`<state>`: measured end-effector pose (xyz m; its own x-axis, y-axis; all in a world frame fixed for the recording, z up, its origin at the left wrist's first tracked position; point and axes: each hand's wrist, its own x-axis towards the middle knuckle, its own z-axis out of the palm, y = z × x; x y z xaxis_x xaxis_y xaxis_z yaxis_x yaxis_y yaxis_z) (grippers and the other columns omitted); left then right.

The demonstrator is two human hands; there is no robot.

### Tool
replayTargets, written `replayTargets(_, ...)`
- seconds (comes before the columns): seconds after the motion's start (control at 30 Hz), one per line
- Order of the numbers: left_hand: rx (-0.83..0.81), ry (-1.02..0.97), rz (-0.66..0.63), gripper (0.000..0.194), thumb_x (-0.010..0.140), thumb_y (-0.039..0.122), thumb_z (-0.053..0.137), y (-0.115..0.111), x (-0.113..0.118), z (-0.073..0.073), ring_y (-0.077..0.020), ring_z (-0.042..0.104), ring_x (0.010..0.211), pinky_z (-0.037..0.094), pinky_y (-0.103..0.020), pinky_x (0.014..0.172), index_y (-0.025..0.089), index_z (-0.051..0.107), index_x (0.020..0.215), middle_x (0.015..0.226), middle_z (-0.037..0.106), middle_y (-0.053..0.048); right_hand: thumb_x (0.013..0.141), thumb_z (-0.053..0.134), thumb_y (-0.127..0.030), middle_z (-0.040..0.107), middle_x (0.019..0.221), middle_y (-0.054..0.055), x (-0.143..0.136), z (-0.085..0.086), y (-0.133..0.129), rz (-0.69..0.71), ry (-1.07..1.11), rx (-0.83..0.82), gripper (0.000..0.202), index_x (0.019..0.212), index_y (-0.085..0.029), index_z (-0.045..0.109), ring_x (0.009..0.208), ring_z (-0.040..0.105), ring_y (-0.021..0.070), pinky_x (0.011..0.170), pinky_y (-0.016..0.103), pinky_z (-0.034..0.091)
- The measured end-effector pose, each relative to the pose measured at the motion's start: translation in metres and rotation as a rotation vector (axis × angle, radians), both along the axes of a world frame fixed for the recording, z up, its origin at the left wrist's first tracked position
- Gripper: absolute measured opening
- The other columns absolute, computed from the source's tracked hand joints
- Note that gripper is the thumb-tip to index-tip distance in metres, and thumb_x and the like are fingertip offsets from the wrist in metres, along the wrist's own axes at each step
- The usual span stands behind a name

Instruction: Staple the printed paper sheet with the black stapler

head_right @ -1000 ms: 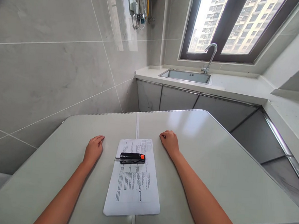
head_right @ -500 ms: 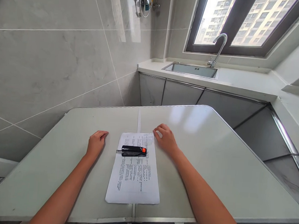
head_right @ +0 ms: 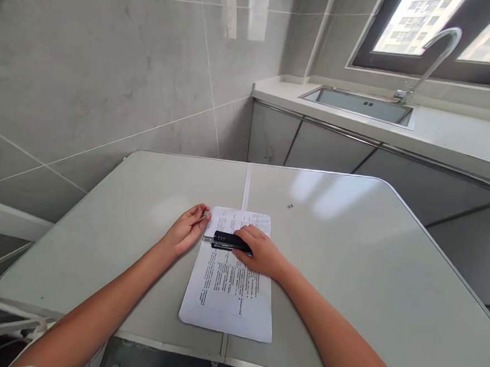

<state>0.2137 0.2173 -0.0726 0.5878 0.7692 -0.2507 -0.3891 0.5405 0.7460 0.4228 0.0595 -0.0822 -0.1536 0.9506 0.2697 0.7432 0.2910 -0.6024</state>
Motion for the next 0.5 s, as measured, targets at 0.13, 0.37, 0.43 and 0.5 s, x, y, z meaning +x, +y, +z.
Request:
replayTargets(0.13,0.067,0.016,-0.037,0.028,0.07,0.022,0.093,-0.0001,-0.0043,0.0013,-0.0082,0.063,0.086,0.054,-0.019,0.086,0.017,0.074,0.09,0.097,0.066,-0.001,0.097,0.061,-0.028,0.066,0.103,0.008,0.0009,0.002,-0.0002,0.006,0.004,-0.014,0.02,0.117,-0.026,0.057,0.094,0.059,0.0259,0.08,0.041,0.051)
replayTargets(0.37,0.377,0.144,-0.032,0.028,0.077,0.028,0.087,-0.0075,-0.0039,0.0035,-0.0137,0.062,0.091,0.051,-0.025,0.08,0.019,0.068,0.096,0.096,0.07,-0.003,0.096,0.062,-0.028,0.066,0.102,0.008,-0.0002,0.0038,0.0006,0.006,0.006,-0.019,0.02,0.115,-0.026,0.057,0.094,0.059,0.0253,0.081,0.04,0.051)
replayTargets(0.43,0.403,0.154,-0.039,0.031,0.076,0.028,0.088,-0.0089,-0.0038,0.0041,-0.0134,0.063,0.086,0.051,-0.027,0.081,0.02,0.065,0.095,0.094,0.072,-0.003,0.096,0.062,-0.027,0.066,0.103,0.008,0.0002,0.0037,0.0007,0.006,0.0,-0.021,0.022,0.117,-0.026,0.057,0.095,0.059,0.0251,0.081,0.04,0.051)
replayTargets(0.5,0.405,0.171,-0.05,0.035,0.074,0.028,0.09,-0.0092,-0.0042,0.0044,-0.0131,0.064,0.083,0.051,-0.028,0.083,0.02,0.064,0.096,0.096,0.074,-0.003,0.096,0.062,-0.027,0.066,0.104,0.007,0.0007,0.0039,0.0006,0.007,-0.003,-0.028,0.022,0.117,-0.026,0.057,0.096,0.059,0.0248,0.082,0.04,0.051)
